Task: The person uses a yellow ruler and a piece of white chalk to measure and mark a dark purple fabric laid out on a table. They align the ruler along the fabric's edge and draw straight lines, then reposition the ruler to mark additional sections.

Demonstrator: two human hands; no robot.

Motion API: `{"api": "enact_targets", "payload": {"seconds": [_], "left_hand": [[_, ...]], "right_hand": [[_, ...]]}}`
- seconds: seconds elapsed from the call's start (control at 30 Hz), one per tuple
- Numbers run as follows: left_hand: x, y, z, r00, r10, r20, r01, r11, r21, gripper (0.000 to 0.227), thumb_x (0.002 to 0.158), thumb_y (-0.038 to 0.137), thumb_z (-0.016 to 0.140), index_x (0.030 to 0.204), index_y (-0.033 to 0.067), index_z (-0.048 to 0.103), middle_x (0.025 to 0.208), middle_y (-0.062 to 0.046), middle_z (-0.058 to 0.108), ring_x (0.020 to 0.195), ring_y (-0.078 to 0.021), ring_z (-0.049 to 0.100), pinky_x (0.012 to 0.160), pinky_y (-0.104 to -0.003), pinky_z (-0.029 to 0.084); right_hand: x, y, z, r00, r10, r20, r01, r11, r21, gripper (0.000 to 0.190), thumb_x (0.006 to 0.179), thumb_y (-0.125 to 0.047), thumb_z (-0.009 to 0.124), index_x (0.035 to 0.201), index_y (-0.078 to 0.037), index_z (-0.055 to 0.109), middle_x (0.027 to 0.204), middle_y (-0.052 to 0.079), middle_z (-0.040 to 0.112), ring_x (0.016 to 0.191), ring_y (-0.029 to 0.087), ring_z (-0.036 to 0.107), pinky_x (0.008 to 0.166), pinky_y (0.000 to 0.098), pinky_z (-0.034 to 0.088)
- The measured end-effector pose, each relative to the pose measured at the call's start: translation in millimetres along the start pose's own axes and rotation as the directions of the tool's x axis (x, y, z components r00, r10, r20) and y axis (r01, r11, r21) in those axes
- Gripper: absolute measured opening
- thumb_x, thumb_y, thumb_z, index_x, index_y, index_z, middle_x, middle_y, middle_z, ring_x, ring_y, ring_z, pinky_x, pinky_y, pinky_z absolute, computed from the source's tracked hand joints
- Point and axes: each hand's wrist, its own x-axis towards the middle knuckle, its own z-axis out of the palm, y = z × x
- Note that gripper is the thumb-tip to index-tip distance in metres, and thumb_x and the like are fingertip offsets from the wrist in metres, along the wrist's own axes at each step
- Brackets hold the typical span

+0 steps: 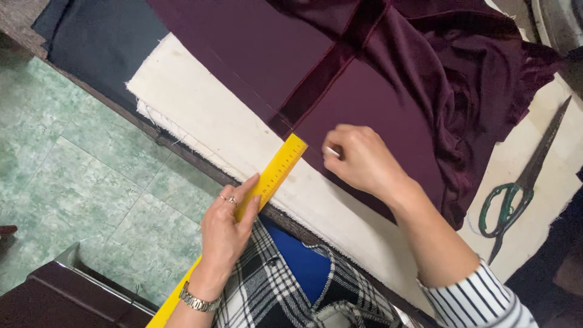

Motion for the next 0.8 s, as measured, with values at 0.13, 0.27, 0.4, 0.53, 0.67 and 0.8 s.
{"api": "enact_targets", "payload": {"seconds": [0.13, 0.27, 0.4, 0.53, 0.67, 0.8], "left_hand": [[-14, 3, 16, 0.989, 0.148, -0.019, -0.148, 0.989, 0.0, 0.038, 0.093, 0.02, 0.059, 0.131, 0.0151, 0.06, 0.078, 0.0, 0.053, 0.061, -0.016, 0.051, 0.055, -0.034, 0.044], [-21, 7, 28, 0.989, 0.15, -0.005, -0.15, 0.989, -0.016, 0.039, 0.093, 0.019, 0.058, 0.132, 0.0169, 0.058, 0.077, 0.001, 0.05, 0.062, -0.0159, 0.05, 0.053, -0.034, 0.043], [-25, 9, 30, 0.989, 0.151, -0.01, -0.151, 0.988, -0.037, 0.039, 0.094, 0.019, 0.056, 0.133, 0.0165, 0.057, 0.082, -0.001, 0.057, 0.07, -0.0172, 0.056, 0.065, -0.033, 0.047], [-25, 7, 30, 0.989, 0.146, -0.002, -0.145, 0.989, 0.02, 0.04, 0.094, 0.021, 0.057, 0.134, 0.0167, 0.057, 0.076, 0.0, 0.05, 0.06, -0.0156, 0.049, 0.049, -0.034, 0.041], [-25, 7, 30, 0.993, 0.115, 0.005, -0.115, 0.993, 0.006, 0.039, 0.093, 0.022, 0.058, 0.132, 0.0197, 0.059, 0.078, 0.001, 0.052, 0.062, -0.0164, 0.049, 0.053, -0.033, 0.043], [-25, 6, 29, 0.996, 0.076, 0.039, -0.077, 0.997, 0.016, 0.039, 0.093, 0.027, 0.056, 0.132, 0.0226, 0.059, 0.078, 0.001, 0.048, 0.062, -0.0168, 0.051, 0.057, -0.032, 0.043]], "right_hand": [[-21, 13, -7, 0.996, 0.088, -0.026, -0.086, 0.995, 0.054, 0.007, 0.075, -0.009, 0.062, 0.075, -0.011, 0.069, 0.076, -0.001, 0.065, 0.062, 0.013, 0.059, 0.061, 0.0279, 0.043], [-23, 18, -1, 0.98, 0.012, -0.198, 0.021, 0.986, 0.163, 0.009, 0.085, -0.008, 0.063, 0.083, -0.01, 0.071, 0.076, -0.002, 0.061, 0.06, 0.011, 0.047, 0.059, 0.0267, 0.039], [-21, 27, 13, 0.962, -0.111, -0.248, 0.154, 0.974, 0.164, 0.008, 0.087, -0.006, 0.062, 0.086, -0.009, 0.069, 0.076, 0.001, 0.06, 0.062, 0.012, 0.05, 0.06, 0.0278, 0.039], [-23, 22, 12, 0.974, -0.047, -0.223, 0.09, 0.978, 0.19, 0.008, 0.087, -0.007, 0.062, 0.087, -0.009, 0.07, 0.077, -0.001, 0.059, 0.061, 0.011, 0.048, 0.06, 0.0267, 0.041], [-23, 25, 13, 0.97, -0.074, -0.23, 0.117, 0.977, 0.179, 0.008, 0.087, -0.006, 0.062, 0.087, -0.009, 0.07, 0.077, -0.001, 0.06, 0.061, 0.011, 0.049, 0.059, 0.0264, 0.042], [-19, 32, 17, 0.963, -0.15, -0.226, 0.185, 0.972, 0.147, 0.008, 0.087, -0.006, 0.061, 0.088, -0.009, 0.069, 0.073, 0.002, 0.056, 0.062, 0.014, 0.048, 0.059, 0.0293, 0.038]]}}
